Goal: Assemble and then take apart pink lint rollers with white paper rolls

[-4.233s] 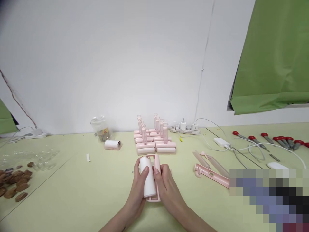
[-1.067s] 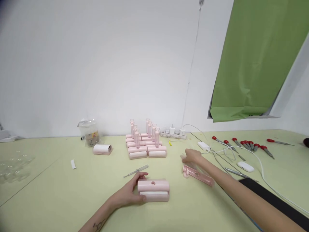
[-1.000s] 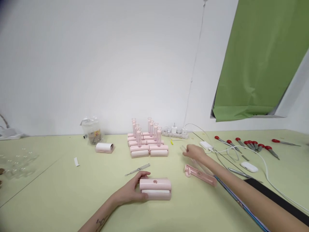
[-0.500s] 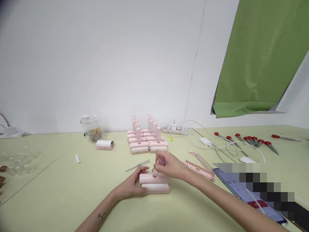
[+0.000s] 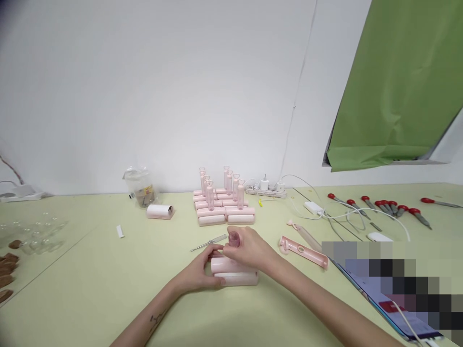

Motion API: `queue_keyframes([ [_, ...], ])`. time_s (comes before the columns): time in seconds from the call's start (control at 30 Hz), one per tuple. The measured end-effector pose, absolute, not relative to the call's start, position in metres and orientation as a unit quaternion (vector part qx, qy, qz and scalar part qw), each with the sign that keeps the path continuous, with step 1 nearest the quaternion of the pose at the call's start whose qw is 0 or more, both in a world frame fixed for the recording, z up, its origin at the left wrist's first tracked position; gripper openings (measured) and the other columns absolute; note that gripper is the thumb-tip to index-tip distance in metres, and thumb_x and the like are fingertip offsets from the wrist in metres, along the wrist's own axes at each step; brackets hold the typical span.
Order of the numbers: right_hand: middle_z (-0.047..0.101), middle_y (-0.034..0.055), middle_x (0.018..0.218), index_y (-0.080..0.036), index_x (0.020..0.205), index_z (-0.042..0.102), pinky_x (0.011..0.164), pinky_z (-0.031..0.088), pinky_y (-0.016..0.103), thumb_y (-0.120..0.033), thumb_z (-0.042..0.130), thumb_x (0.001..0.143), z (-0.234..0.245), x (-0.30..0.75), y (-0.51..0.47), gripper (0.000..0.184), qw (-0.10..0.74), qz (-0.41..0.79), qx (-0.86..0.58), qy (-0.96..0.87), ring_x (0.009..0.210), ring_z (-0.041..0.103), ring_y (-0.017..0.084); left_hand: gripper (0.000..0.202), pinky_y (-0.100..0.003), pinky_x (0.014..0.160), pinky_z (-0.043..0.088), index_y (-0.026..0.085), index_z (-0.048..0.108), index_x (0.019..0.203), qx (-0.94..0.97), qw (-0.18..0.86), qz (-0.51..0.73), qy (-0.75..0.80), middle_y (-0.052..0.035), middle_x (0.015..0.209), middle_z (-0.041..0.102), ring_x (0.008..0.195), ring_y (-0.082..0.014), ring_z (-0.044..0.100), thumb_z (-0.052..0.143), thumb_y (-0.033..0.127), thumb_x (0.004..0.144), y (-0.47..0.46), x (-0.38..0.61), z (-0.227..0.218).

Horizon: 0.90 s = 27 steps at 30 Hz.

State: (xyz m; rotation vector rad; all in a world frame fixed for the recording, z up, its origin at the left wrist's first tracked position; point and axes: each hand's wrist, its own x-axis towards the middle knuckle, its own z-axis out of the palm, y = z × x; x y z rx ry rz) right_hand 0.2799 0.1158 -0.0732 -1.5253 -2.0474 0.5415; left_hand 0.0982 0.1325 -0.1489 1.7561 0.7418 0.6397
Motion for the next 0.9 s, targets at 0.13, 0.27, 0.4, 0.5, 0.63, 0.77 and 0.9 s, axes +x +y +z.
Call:
queue_keyframes([
  [0.13,0.027,-0.0077,0.049,-0.02,0.055,0.023,0.043,0.02,0.02,-0.018,0.045,0.066,-0.082,0.275,0.115,0.025,0.278,0.207,-0.58,-0.737,0.047,0.029,0.007,0.066,-0.028,0.074,0.043,0.024,0.037,0.118,0.743,0.523,0.269,0.319,-0.0056,0.105,0.046,0.096,-0.0204,0.047,0.067,0.024,0.06,0.129,0.097,-0.144],
  [0.27,0.042,-0.0078,0.053,-0.021,0.073,0.042,0.041,0.026,0.019,-0.031,0.052,0.072,-0.073,0.292,0.108,0.015,0.24,0.274,-0.555,-0.748,0.044,0.04,0.009,0.07,-0.029,0.076,0.043,0.025,0.03,0.122,0.74,0.539,0.246,0.317,-0.0057,0.108,0.045,0.099,-0.0199,0.046,0.066,0.024,0.062,0.127,0.094,-0.143],
  [0.4,0.051,-0.0036,0.061,-0.023,0.101,0.045,0.049,0.038,0.024,-0.044,0.037,0.084,-0.062,0.351,0.104,0.029,0.236,0.274,-0.568,-0.739,0.051,0.052,0.013,0.088,-0.034,0.088,0.037,0.026,0.021,0.128,0.744,0.521,0.24,0.344,-0.0093,0.12,0.038,0.111,-0.0241,0.04,0.072,0.029,0.056,0.13,0.09,-0.14],
  [0.5,0.054,0.0034,0.077,-0.022,0.087,0.054,0.061,0.041,0.03,-0.044,0.038,0.083,-0.074,0.398,0.105,0.027,0.222,0.089,-0.59,-0.771,0.066,0.054,0.019,0.095,-0.04,0.099,0.025,0.025,0.017,0.131,0.739,0.467,0.316,0.369,-0.0116,0.13,0.03,0.123,-0.0275,0.026,0.073,0.036,0.056,0.132,0.094,-0.124],
  [0.63,0.05,0.0077,0.089,-0.021,0.082,0.057,0.07,0.042,0.036,-0.051,0.042,0.079,-0.117,0.421,0.106,0.034,0.238,-0.007,-0.637,-0.733,0.079,0.053,0.023,0.088,-0.04,0.1,0.023,0.027,0.019,0.13,0.729,0.446,0.374,0.359,-0.0088,0.13,0.034,0.123,-0.0259,0.026,0.07,0.039,0.06,0.13,0.119,-0.093],
  [0.77,0.049,0.0087,0.083,-0.019,0.065,0.053,0.071,0.042,0.041,-0.053,0.042,0.077,-0.145,0.414,0.108,0.038,0.279,-0.045,-0.662,-0.694,0.082,0.051,0.027,0.064,-0.032,0.083,0.039,0.022,0.039,0.116,0.716,0.514,0.368,0.295,-0.0066,0.105,0.054,0.099,-0.0202,0.05,0.069,0.039,0.062,0.125,0.154,-0.08],
  [0.9,0.054,0.0064,0.076,-0.02,0.068,0.05,0.067,0.044,0.036,-0.055,0.041,0.079,-0.112,0.396,0.103,0.038,0.391,0.127,-0.607,-0.68,0.076,0.053,0.023,0.031,-0.02,0.046,0.035,0.017,0.043,0.063,0.667,0.622,0.329,0.245,0.0065,0.045,0.045,0.042,-0.0071,0.042,0.059,0.043,0.07,0.13,0.171,-0.091],
])
